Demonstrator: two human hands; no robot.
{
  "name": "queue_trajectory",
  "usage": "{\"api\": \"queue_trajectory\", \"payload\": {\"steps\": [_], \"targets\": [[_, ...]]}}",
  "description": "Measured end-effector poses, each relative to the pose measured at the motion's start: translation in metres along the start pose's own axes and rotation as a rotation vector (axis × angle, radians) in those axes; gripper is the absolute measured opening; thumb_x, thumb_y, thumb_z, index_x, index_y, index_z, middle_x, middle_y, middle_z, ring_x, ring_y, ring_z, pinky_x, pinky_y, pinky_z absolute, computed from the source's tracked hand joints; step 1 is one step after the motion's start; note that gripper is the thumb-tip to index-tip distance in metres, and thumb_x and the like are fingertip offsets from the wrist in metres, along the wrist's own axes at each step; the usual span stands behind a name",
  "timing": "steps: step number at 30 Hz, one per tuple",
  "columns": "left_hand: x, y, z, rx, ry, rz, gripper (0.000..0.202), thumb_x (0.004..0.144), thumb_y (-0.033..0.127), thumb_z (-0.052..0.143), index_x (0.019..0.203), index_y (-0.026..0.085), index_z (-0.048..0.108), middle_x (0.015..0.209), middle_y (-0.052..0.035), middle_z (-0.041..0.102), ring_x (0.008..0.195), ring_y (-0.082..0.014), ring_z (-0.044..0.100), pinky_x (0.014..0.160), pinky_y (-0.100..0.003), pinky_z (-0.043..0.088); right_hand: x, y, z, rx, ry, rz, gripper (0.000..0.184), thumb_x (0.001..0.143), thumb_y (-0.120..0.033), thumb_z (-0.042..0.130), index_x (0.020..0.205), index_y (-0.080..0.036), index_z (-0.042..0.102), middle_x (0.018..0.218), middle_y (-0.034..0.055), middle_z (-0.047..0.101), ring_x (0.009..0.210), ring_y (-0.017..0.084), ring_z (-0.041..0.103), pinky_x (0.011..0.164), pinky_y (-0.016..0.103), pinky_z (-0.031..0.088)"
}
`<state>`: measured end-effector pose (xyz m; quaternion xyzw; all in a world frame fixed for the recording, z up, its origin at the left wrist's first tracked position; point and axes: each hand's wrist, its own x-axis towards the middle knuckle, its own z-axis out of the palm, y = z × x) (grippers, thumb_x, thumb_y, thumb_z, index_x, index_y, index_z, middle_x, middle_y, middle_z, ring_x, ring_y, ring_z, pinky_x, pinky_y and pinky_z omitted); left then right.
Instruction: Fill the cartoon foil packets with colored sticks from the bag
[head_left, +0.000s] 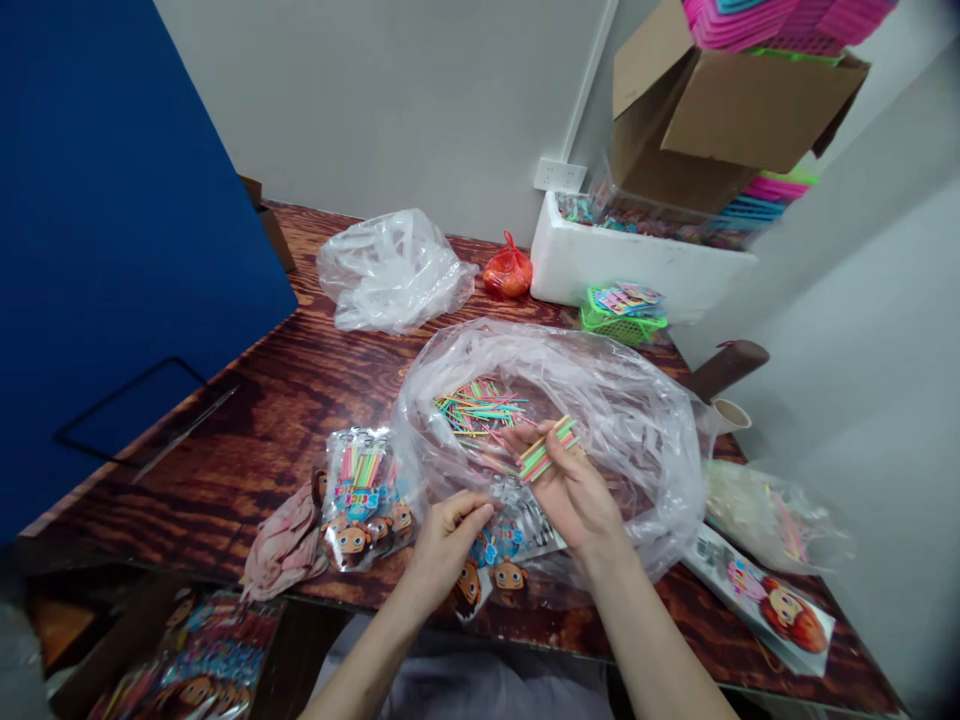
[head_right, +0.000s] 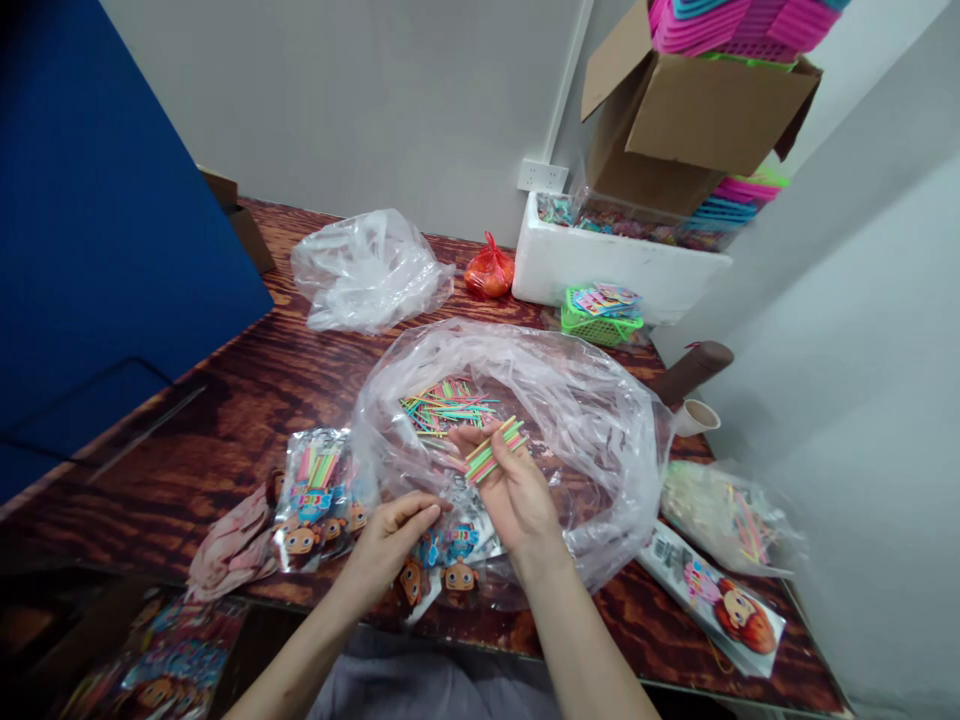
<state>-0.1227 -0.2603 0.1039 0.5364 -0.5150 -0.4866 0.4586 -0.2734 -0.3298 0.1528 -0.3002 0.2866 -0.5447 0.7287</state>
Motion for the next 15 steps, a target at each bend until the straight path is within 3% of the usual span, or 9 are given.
{"api": "queue_trajectory", "payload": {"steps": [6,12,15], "targets": [[-0.002,-0.003,0.001,-0.099,0.024,-0.031,0.028,0.084,0.04,0.058,0.082,0.015,0.072,0.081,-0.0041,0.068,0.077,-0.0183,0.057,0.07,-0.025,0.045,0.0,0.005,0.004,0.009,0.001,0.0,0.018,0.076,-0.036,0.076,0.084,-0.025,0.066,0.089,0.0024,0.075,0.105,0.026,0.067,0.098,0.05,0.048],[-0.002,-0.008,0.0,-0.123,0.045,-0.047,0.029,0.084,0.041,0.06,0.086,0.015,0.073,0.083,-0.0044,0.071,0.079,-0.0193,0.06,0.072,-0.026,0.046,-0.016,0.013,0.005,-0.222,0.071,0.02,0.019,0.078,-0.037,0.071,0.083,-0.019,0.068,0.088,0.0067,0.075,0.101,0.026,0.067,0.102,0.046,0.042],[-0.002,-0.007,-0.001,-0.107,0.045,0.003,0.029,0.086,0.04,0.058,0.092,0.017,0.075,0.089,-0.0049,0.072,0.084,-0.0207,0.062,0.077,-0.028,0.048,-0.022,0.014,0.008,-0.408,-0.035,0.063,0.02,0.078,-0.038,0.071,0.081,-0.019,0.068,0.102,0.0079,0.074,0.109,0.027,0.063,0.103,0.045,0.04]]}}
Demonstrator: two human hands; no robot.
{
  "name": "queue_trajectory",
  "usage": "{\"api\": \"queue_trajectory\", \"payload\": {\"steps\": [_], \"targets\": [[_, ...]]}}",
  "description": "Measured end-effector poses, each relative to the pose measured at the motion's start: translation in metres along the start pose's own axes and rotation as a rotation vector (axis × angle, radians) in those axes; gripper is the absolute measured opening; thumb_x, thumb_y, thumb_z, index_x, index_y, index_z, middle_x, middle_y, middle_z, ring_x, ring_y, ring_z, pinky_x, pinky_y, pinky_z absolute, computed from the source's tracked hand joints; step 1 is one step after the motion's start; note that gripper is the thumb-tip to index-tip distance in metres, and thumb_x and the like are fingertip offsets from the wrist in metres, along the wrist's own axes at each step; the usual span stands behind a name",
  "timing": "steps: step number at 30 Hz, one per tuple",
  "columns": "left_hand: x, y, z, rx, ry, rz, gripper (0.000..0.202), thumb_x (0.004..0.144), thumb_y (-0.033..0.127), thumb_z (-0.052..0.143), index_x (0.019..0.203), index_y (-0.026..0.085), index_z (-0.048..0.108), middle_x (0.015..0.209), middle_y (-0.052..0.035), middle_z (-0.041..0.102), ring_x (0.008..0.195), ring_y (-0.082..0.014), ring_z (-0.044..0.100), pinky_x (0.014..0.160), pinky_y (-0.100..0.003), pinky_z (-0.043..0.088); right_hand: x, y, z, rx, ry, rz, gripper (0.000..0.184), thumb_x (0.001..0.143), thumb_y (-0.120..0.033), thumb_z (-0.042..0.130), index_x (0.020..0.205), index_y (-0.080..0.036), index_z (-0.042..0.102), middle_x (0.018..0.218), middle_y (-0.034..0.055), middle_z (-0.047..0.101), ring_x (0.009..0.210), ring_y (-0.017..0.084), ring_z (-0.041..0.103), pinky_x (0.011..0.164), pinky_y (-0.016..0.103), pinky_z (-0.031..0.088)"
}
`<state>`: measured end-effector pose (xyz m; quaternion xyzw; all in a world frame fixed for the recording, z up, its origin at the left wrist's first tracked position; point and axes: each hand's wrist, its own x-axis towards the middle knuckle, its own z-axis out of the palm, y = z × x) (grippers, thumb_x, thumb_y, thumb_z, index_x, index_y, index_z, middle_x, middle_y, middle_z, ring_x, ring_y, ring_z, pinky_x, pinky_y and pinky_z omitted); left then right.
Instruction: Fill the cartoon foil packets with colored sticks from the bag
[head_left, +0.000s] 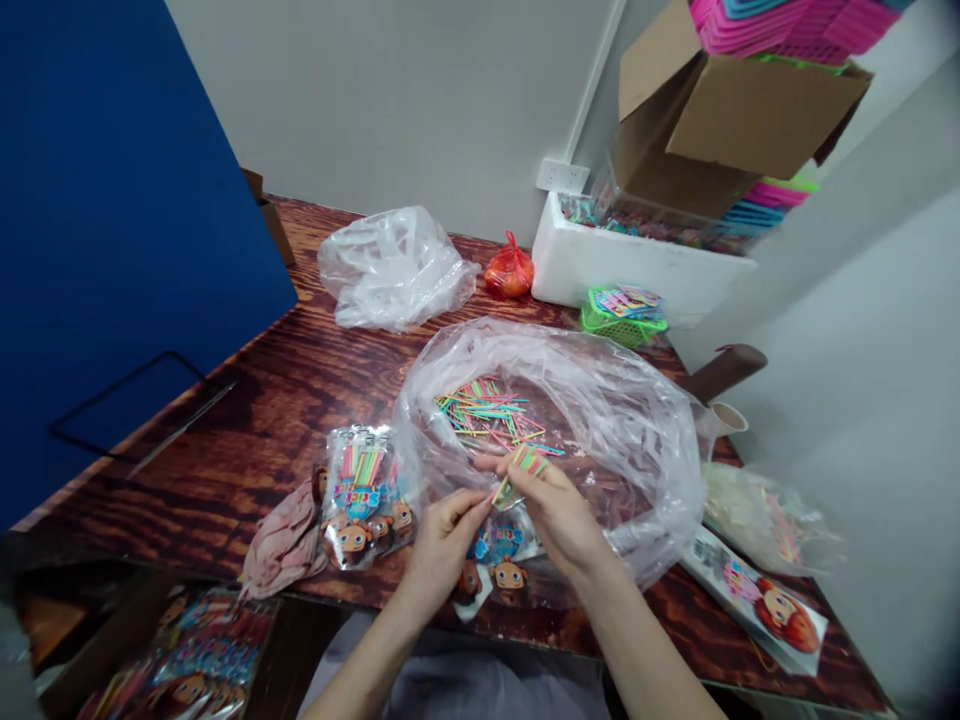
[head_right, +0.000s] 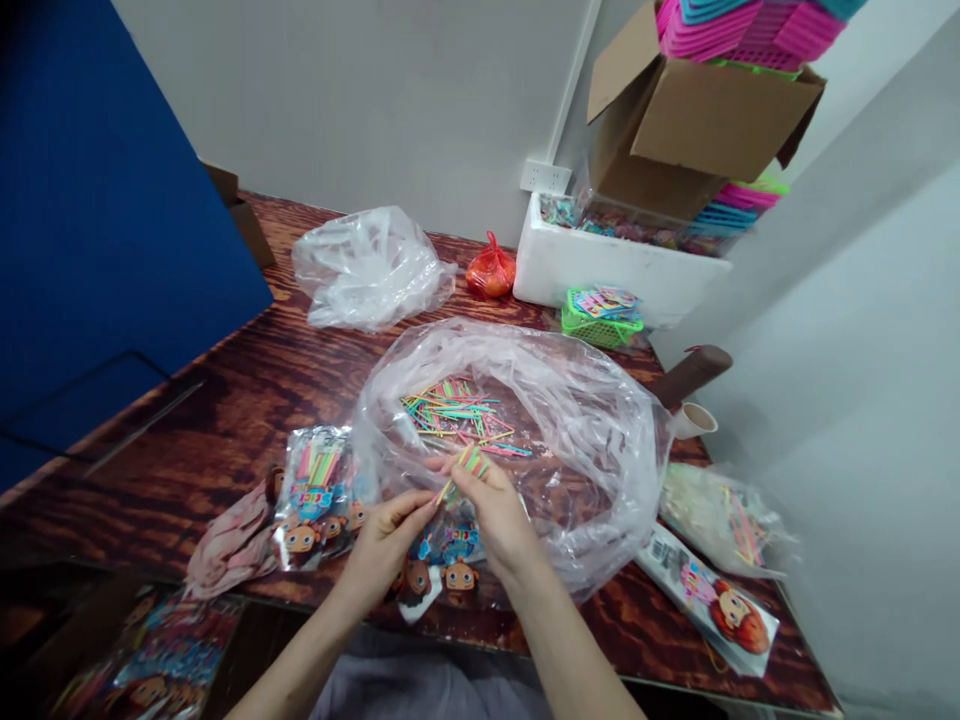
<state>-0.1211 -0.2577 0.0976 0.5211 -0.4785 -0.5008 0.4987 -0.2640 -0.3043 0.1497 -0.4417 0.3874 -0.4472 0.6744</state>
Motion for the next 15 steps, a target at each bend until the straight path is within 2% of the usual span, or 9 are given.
{"api": "queue_trajectory", "payload": {"steps": [3,6,9,15], "targets": [[0.0,0.001,-0.003,-0.009,0.044,0.007,0.027,0.084,0.038,0.059,0.091,0.018,0.076,0.089,-0.0042,0.073,0.084,-0.0205,0.062,0.078,-0.027,0.048,-0.002,-0.002,0.006,0.01,-0.048,-0.012,0.018,0.08,-0.038,0.07,0.084,-0.02,0.068,0.107,0.0078,0.073,0.111,0.026,0.062,0.101,0.044,0.043],[0.0,-0.002,-0.006,-0.038,0.1,-0.015,0.025,0.082,0.038,0.062,0.088,0.018,0.076,0.087,-0.0038,0.074,0.082,-0.0203,0.063,0.076,-0.027,0.048,-0.001,-0.004,0.011,0.204,0.035,-0.041,0.017,0.082,-0.037,0.068,0.087,-0.021,0.066,0.096,0.0069,0.075,0.103,0.026,0.067,0.095,0.046,0.049],[-0.001,-0.007,-0.009,-0.079,0.105,-0.045,0.026,0.08,0.04,0.063,0.086,0.018,0.076,0.086,-0.0043,0.074,0.082,-0.0205,0.063,0.077,-0.028,0.049,0.003,-0.004,0.012,0.322,0.117,-0.029,0.015,0.08,-0.035,0.07,0.083,-0.021,0.066,0.085,0.0059,0.076,0.093,0.027,0.07,0.092,0.048,0.051],[-0.003,-0.009,-0.009,-0.149,0.072,-0.089,0.028,0.079,0.041,0.065,0.088,0.017,0.076,0.087,-0.0048,0.074,0.082,-0.0203,0.063,0.075,-0.027,0.049,0.004,-0.001,0.012,0.333,0.208,-0.012,0.017,0.077,-0.035,0.072,0.077,-0.019,0.066,0.077,0.006,0.075,0.08,0.027,0.072,0.089,0.049,0.053]]}}
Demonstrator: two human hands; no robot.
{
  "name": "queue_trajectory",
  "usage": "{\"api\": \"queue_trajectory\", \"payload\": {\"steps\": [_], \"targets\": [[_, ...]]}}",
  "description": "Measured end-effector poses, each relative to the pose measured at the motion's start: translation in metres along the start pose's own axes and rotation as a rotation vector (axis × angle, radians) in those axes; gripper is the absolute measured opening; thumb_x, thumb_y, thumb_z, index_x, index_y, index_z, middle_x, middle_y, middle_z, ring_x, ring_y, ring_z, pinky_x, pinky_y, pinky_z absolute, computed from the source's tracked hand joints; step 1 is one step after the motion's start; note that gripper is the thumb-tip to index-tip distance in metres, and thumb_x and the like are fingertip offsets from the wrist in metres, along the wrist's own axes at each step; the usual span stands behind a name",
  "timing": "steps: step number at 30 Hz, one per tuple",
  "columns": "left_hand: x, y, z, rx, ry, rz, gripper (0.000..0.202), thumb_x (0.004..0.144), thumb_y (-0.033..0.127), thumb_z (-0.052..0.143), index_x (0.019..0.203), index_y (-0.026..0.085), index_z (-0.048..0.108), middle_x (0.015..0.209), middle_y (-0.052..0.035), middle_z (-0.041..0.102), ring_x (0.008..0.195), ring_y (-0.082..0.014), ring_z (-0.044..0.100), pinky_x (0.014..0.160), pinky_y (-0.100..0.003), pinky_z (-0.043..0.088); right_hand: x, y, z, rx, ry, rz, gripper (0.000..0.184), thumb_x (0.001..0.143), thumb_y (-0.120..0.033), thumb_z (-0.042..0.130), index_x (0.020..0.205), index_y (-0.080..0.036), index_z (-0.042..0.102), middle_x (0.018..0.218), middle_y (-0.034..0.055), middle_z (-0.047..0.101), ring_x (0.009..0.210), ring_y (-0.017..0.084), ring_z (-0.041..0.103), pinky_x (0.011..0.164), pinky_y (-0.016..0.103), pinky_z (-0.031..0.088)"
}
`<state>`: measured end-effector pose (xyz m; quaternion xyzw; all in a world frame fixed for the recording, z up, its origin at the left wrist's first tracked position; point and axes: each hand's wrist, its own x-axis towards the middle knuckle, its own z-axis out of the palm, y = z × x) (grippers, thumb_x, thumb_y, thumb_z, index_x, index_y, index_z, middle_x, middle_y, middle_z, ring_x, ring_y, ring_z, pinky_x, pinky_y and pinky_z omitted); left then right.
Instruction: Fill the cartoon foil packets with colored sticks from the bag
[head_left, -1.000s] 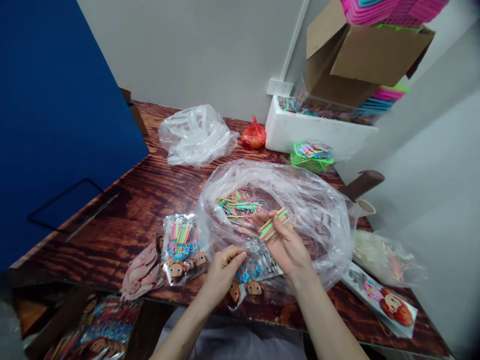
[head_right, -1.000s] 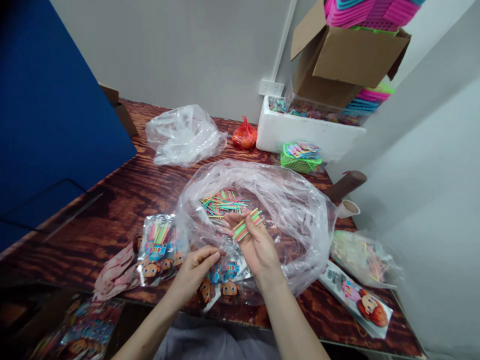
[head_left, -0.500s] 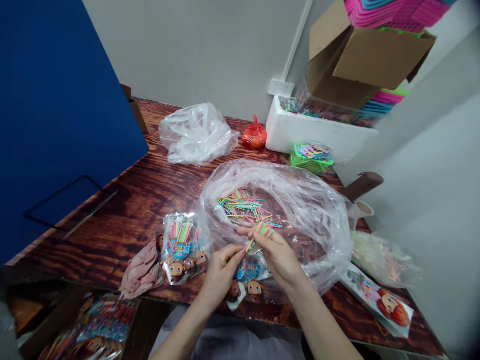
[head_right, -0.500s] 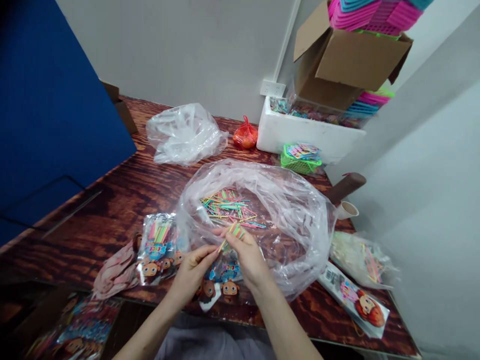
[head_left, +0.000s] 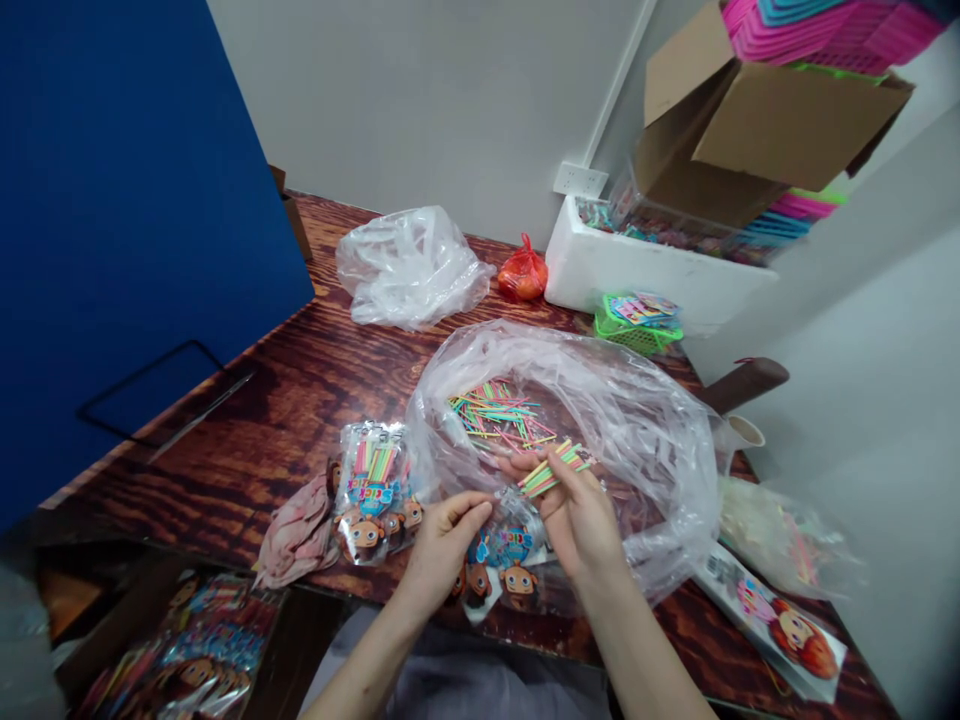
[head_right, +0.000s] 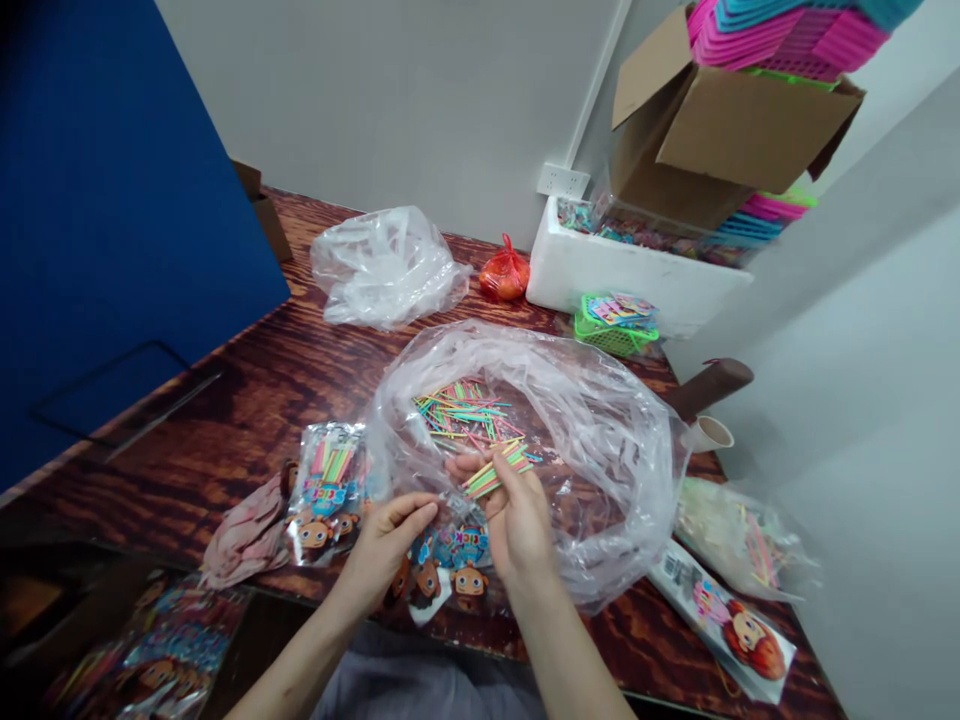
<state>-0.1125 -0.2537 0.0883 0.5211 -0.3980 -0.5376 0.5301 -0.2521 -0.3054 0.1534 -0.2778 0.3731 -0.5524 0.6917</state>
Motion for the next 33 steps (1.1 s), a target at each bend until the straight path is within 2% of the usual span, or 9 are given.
{"api": "queue_trajectory", "payload": {"steps": [5,9,14,18,23,27,29,31,33], "targets": [[0.0,0.005,0.0,0.007,-0.002,0.02,0.025,0.08,0.038,0.064,0.088,0.018,0.076,0.09,-0.0053,0.075,0.087,-0.0214,0.065,0.079,-0.028,0.049,-0.002,0.004,0.0,-0.224,0.045,-0.059,0.02,0.078,-0.039,0.07,0.079,-0.018,0.07,0.086,0.008,0.075,0.092,0.027,0.068,0.093,0.046,0.049],[0.001,0.006,-0.001,0.006,0.004,0.033,0.024,0.081,0.038,0.064,0.088,0.018,0.076,0.091,-0.0054,0.075,0.087,-0.0213,0.065,0.079,-0.028,0.049,-0.006,0.006,0.001,-0.497,-0.161,-0.041,0.022,0.081,-0.042,0.067,0.086,-0.02,0.069,0.112,0.0077,0.071,0.114,0.027,0.06,0.104,0.043,0.04],[-0.001,0.01,-0.001,-0.114,-0.004,0.024,0.022,0.078,0.035,0.068,0.091,0.018,0.075,0.092,-0.0046,0.074,0.087,-0.0197,0.064,0.08,-0.027,0.049,-0.014,0.005,0.005,-0.54,-0.213,-0.087,0.037,0.087,-0.045,0.061,0.121,-0.03,0.053,0.128,0.0058,0.062,0.107,0.022,0.063,0.096,0.039,0.047],[-0.002,0.013,-0.003,-0.212,0.001,0.021,0.022,0.077,0.033,0.071,0.091,0.017,0.073,0.09,-0.0035,0.073,0.085,-0.0171,0.063,0.079,-0.025,0.047,-0.015,0.013,0.009,-0.742,-0.167,-0.282,0.023,0.094,-0.044,0.051,0.1,-0.025,0.063,0.121,0.0065,0.064,0.111,0.022,0.059,0.097,0.035,0.043],[-0.003,0.01,-0.013,-0.243,0.034,0.037,0.022,0.079,0.033,0.071,0.094,0.018,0.072,0.088,-0.0012,0.069,0.086,-0.0143,0.06,0.08,-0.022,0.045,-0.017,0.027,0.018,-0.938,-0.347,-0.33,0.026,0.096,-0.039,0.048,0.088,-0.023,0.066,0.112,0.006,0.066,0.108,0.022,0.057,0.094,0.033,0.041],[-0.014,0.016,-0.037,-0.252,0.045,-0.012,0.031,0.076,0.04,0.074,0.097,0.017,0.07,0.085,-0.0009,0.067,0.079,-0.0138,0.06,0.074,-0.022,0.048,-0.008,0.028,0.024,-0.75,-0.538,-0.19,0.025,0.096,-0.04,0.047,0.109,-0.026,0.063,0.113,0.0044,0.066,0.109,0.021,0.059,0.094,0.033,0.043],[-0.017,0.024,-0.058,-0.222,0.148,-0.056,0.035,0.073,0.043,0.076,0.095,0.017,0.068,0.078,0.0,0.066,0.067,-0.0124,0.059,0.063,-0.021,0.048,0.015,0.027,0.02,-0.694,-0.512,-0.162,0.028,0.097,-0.04,0.043,0.115,-0.026,0.059,0.11,0.0047,0.067,0.105,0.021,0.061,0.09,0.034,0.046],[-0.014,0.03,-0.083,-0.126,0.315,-0.033,0.038,0.073,0.047,0.074,0.097,0.017,0.065,0.077,0.0004,0.065,0.062,-0.0129,0.058,0.057,-0.021,0.047,0.051,0.026,0.011,-0.884,-0.4,-0.282,0.024,0.096,-0.036,0.045,0.105,-0.023,0.063,0.105,0.0062,0.067,0.101,0.023,0.06,0.089,0.036,0.045],[-0.002,0.031,-0.106,0.086,0.48,0.063,0.038,0.078,0.05,0.066,0.098,0.018,0.064,0.08,-0.0006,0.066,0.066,-0.0156,0.06,0.06,-0.024,0.048,0.092,0.028,0.0,-1.294,-0.275,-0.468,0.019,0.091,-0.026,0.049,0.099,-0.02,0.065,0.106,0.009,0.066,0.103,0.025,0.055,0.093,0.038,0.041]]}}
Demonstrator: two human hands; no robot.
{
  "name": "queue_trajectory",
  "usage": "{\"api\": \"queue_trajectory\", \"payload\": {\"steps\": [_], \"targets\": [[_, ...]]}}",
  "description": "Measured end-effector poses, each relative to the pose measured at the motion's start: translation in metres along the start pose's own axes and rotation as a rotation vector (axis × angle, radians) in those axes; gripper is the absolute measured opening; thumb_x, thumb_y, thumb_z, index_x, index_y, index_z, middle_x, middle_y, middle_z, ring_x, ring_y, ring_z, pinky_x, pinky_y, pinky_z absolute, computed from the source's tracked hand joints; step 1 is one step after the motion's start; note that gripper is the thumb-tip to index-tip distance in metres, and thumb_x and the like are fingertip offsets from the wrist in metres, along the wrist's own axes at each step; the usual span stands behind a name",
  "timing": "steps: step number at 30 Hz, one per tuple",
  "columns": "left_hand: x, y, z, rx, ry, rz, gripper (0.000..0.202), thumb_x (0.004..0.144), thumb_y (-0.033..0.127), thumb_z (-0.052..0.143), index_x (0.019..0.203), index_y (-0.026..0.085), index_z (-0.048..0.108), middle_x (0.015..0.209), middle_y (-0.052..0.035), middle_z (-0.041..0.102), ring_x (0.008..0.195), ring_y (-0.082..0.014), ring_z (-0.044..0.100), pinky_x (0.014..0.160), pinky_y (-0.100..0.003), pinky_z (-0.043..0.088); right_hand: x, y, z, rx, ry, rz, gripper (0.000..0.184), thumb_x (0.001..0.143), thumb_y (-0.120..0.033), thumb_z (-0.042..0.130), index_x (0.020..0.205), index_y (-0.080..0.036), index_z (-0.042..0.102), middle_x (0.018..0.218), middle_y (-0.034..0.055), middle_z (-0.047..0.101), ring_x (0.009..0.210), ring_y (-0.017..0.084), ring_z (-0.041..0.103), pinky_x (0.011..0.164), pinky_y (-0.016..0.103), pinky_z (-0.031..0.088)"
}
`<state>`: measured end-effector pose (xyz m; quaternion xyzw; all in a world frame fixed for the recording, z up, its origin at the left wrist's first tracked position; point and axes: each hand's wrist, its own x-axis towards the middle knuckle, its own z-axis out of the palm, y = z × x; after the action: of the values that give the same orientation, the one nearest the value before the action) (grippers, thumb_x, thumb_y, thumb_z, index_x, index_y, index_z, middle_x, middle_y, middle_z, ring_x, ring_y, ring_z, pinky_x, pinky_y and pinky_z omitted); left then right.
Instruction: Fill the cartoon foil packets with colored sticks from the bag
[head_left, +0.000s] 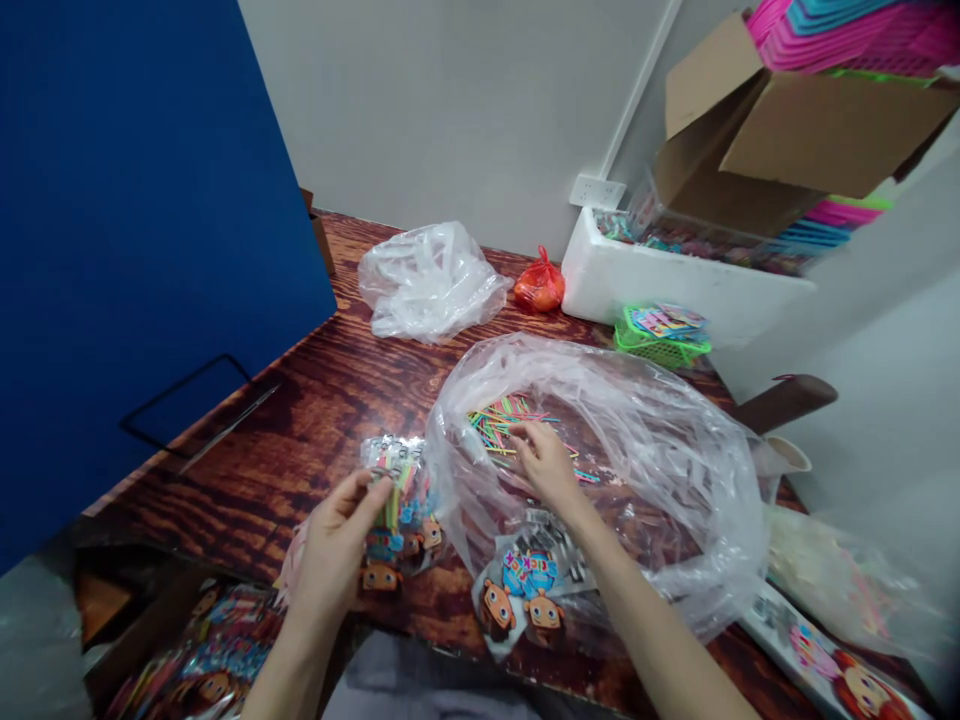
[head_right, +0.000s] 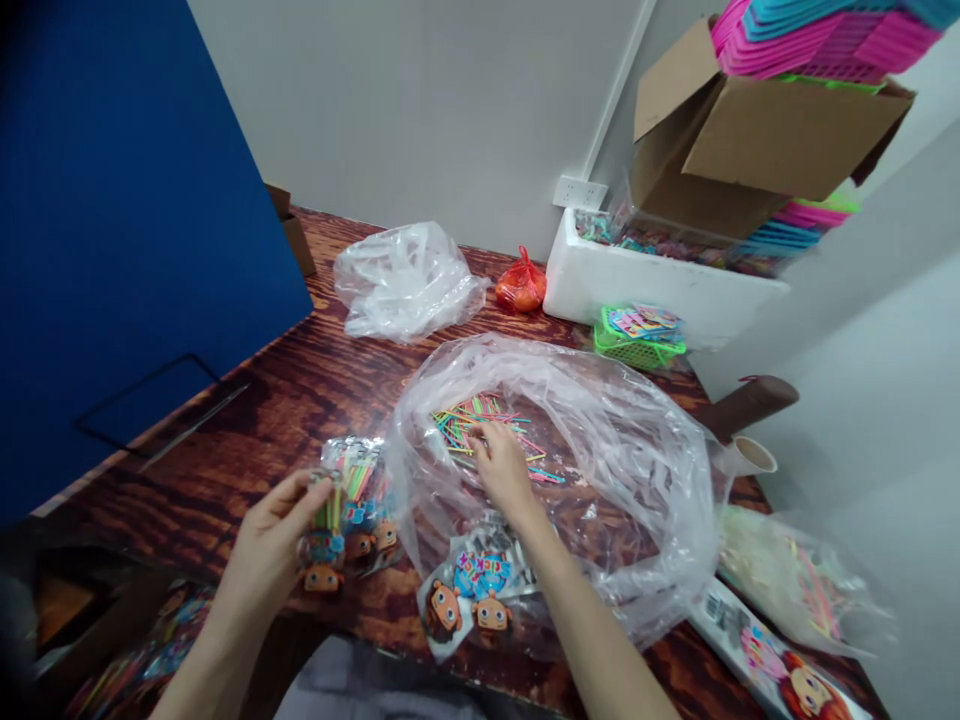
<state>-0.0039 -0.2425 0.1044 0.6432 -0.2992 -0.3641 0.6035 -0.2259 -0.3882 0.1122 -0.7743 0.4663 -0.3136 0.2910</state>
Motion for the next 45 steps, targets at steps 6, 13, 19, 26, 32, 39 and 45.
{"api": "queue_trajectory", "payload": {"steps": [6,13,19,26,32,39,45], "targets": [[0.052,-0.026,0.005,0.875,0.25,0.408,0.039,0.09,0.038,0.043,0.116,0.013,0.06,0.102,-0.0127,0.064,0.1,-0.03,0.058,0.09,-0.043,0.045,0.047,0.038,0.017,-0.844,-0.121,-0.163,0.038,0.085,-0.013,0.049,0.122,-0.01,0.057,0.122,0.0195,0.057,0.112,0.031,0.044,0.095,0.042,0.032],[0.05,-0.029,0.007,0.903,0.266,0.496,0.045,0.093,0.038,0.041,0.128,0.011,0.051,0.116,-0.0152,0.059,0.109,-0.0303,0.055,0.097,-0.045,0.045,0.046,0.038,0.027,-0.962,-0.13,-0.21,0.022,0.089,-0.01,0.04,0.098,-0.013,0.06,0.103,0.0169,0.06,0.097,0.029,0.047,0.081,0.039,0.033],[0.027,0.0,0.009,0.836,0.333,0.639,0.046,0.093,0.038,0.047,0.131,0.013,0.05,0.135,-0.0172,0.048,0.127,-0.0314,0.044,0.108,-0.048,0.035,0.043,0.049,-0.005,-0.856,-0.075,-0.116,0.02,0.089,-0.011,0.04,0.098,-0.013,0.058,0.099,0.0154,0.062,0.093,0.027,0.05,0.078,0.037,0.032],[-0.015,0.018,0.073,0.336,-0.085,0.508,0.028,0.092,0.03,0.051,0.118,0.024,0.061,0.126,-0.0074,0.058,0.121,-0.0225,0.052,0.103,-0.037,0.041,0.026,0.078,-0.048,-0.16,-0.104,0.179,0.018,0.089,-0.028,0.042,0.076,-0.021,0.051,0.066,0.0008,0.059,0.06,0.016,0.053,0.059,0.027,0.037],[-0.015,-0.002,0.142,-0.024,-0.461,-0.049,0.037,0.082,0.037,0.061,0.112,0.016,0.063,0.1,-0.0087,0.067,0.078,-0.017,0.062,0.067,-0.026,0.049,0.007,0.113,-0.06,0.073,-0.084,0.324,0.021,0.083,-0.034,0.043,0.067,-0.022,0.049,0.053,-0.0012,0.058,0.046,0.014,0.053,0.05,0.025,0.038],[-0.005,0.007,0.179,-0.073,-0.42,0.008,0.036,0.082,0.036,0.061,0.112,0.015,0.061,0.112,-0.0115,0.065,0.099,-0.0209,0.062,0.084,-0.031,0.05,-0.013,0.102,-0.085,-0.069,0.141,0.133,0.02,0.087,-0.033,0.044,0.078,-0.023,0.058,0.078,0.0031,0.065,0.077,0.02,0.059,0.07,0.03,0.041],[0.002,0.012,0.215,0.101,-0.345,0.358,0.036,0.096,0.034,0.041,0.127,0.02,0.053,0.133,-0.0094,0.057,0.122,-0.02,0.052,0.104,-0.034,0.039,-0.043,0.074,-0.069,0.356,-0.308,0.185,0.023,0.088,-0.04,0.05,0.075,-0.021,0.052,0.06,-0.0032,0.055,0.051,0.012,0.049,0.052,0.024,0.037]]}}
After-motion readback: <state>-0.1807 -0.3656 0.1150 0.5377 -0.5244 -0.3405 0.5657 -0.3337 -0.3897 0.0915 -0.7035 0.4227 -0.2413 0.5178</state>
